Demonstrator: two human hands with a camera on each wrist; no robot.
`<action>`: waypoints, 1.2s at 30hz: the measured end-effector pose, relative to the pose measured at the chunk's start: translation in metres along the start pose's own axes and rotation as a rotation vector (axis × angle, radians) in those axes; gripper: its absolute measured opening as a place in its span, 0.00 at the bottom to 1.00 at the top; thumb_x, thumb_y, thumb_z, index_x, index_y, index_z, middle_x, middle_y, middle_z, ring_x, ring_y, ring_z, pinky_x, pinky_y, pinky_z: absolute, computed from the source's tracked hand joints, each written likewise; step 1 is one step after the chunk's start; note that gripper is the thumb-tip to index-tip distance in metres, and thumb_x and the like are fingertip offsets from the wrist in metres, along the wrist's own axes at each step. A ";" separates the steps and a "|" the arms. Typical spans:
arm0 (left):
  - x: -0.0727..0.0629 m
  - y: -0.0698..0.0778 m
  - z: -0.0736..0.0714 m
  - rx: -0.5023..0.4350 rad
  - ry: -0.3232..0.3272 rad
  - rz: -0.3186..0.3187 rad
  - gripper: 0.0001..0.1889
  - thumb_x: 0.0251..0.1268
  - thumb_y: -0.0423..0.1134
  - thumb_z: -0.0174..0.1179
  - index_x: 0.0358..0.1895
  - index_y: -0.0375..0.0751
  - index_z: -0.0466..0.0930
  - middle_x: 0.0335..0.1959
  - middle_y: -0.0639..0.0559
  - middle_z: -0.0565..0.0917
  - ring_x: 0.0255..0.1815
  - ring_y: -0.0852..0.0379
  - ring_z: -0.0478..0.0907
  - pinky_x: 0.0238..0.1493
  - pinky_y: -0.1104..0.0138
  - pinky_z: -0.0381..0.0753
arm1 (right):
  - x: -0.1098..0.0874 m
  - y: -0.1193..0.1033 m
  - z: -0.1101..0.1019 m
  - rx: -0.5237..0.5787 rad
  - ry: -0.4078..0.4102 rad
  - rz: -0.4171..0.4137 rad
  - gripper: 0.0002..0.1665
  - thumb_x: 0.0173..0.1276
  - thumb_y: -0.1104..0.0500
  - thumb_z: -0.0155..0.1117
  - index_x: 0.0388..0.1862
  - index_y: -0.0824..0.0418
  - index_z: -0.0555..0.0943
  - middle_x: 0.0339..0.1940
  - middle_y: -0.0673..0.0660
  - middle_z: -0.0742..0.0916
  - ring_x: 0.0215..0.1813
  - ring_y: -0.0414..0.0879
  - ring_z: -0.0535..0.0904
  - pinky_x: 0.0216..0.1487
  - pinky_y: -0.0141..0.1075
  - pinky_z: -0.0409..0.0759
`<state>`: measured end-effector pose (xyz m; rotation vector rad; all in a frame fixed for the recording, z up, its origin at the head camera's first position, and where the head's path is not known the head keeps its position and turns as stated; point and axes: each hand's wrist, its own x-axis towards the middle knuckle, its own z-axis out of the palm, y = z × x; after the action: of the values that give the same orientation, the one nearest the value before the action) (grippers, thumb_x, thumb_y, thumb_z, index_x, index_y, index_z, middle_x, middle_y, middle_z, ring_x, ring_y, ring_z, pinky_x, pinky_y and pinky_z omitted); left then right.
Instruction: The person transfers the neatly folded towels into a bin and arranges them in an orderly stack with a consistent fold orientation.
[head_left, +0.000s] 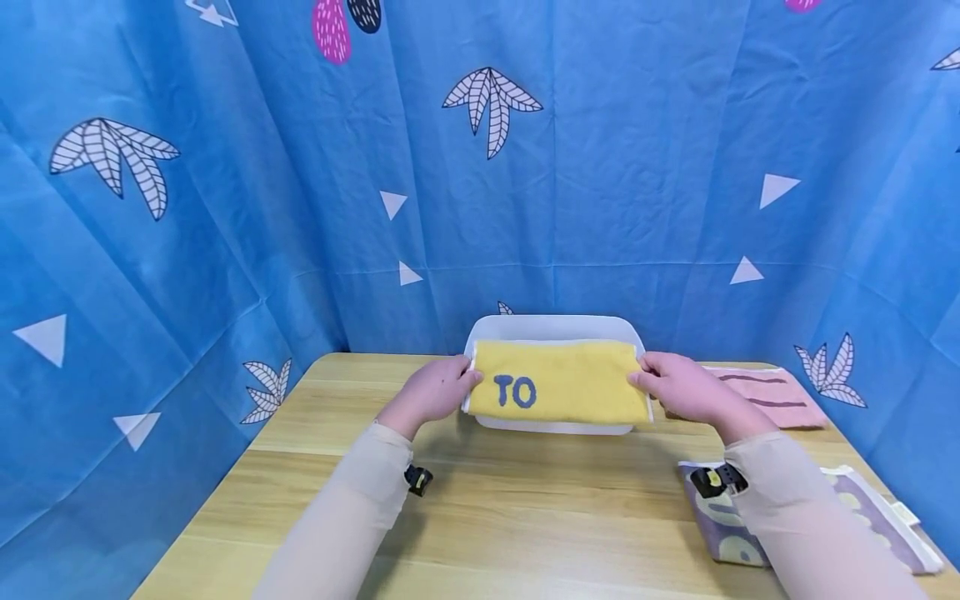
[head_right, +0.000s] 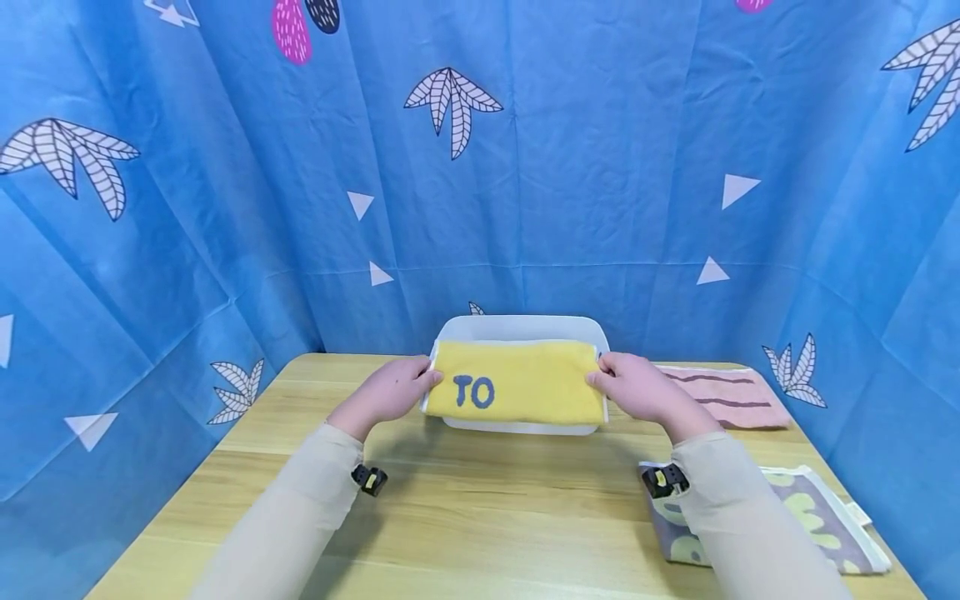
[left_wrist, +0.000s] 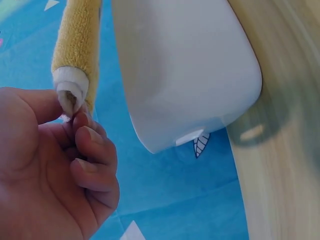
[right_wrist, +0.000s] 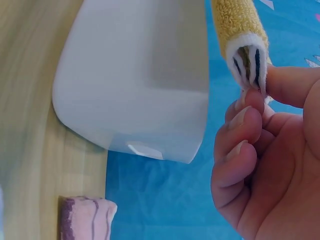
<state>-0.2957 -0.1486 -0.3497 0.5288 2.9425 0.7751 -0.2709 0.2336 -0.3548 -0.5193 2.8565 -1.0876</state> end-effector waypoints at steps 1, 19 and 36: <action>0.002 0.000 -0.001 -0.005 -0.002 -0.007 0.13 0.81 0.50 0.48 0.40 0.48 0.77 0.29 0.51 0.78 0.27 0.53 0.72 0.33 0.61 0.72 | 0.002 0.000 -0.001 -0.004 -0.001 0.005 0.13 0.79 0.54 0.56 0.35 0.60 0.76 0.26 0.55 0.75 0.23 0.48 0.70 0.27 0.39 0.72; 0.042 -0.003 -0.008 -0.074 -0.016 -0.090 0.16 0.82 0.51 0.44 0.45 0.46 0.78 0.35 0.49 0.79 0.37 0.51 0.75 0.42 0.57 0.73 | 0.039 0.002 -0.017 -0.055 -0.074 0.082 0.16 0.81 0.52 0.52 0.35 0.61 0.75 0.28 0.55 0.75 0.29 0.49 0.69 0.35 0.41 0.69; 0.072 -0.001 0.003 -0.101 -0.011 -0.209 0.19 0.83 0.52 0.42 0.48 0.45 0.79 0.36 0.49 0.81 0.38 0.51 0.77 0.47 0.56 0.73 | 0.067 0.010 -0.020 -0.080 -0.102 0.162 0.18 0.82 0.52 0.49 0.34 0.62 0.73 0.25 0.55 0.73 0.28 0.48 0.68 0.34 0.41 0.69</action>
<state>-0.3635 -0.1239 -0.3499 0.2132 2.8677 0.8851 -0.3399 0.2316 -0.3410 -0.3295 2.8047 -0.8978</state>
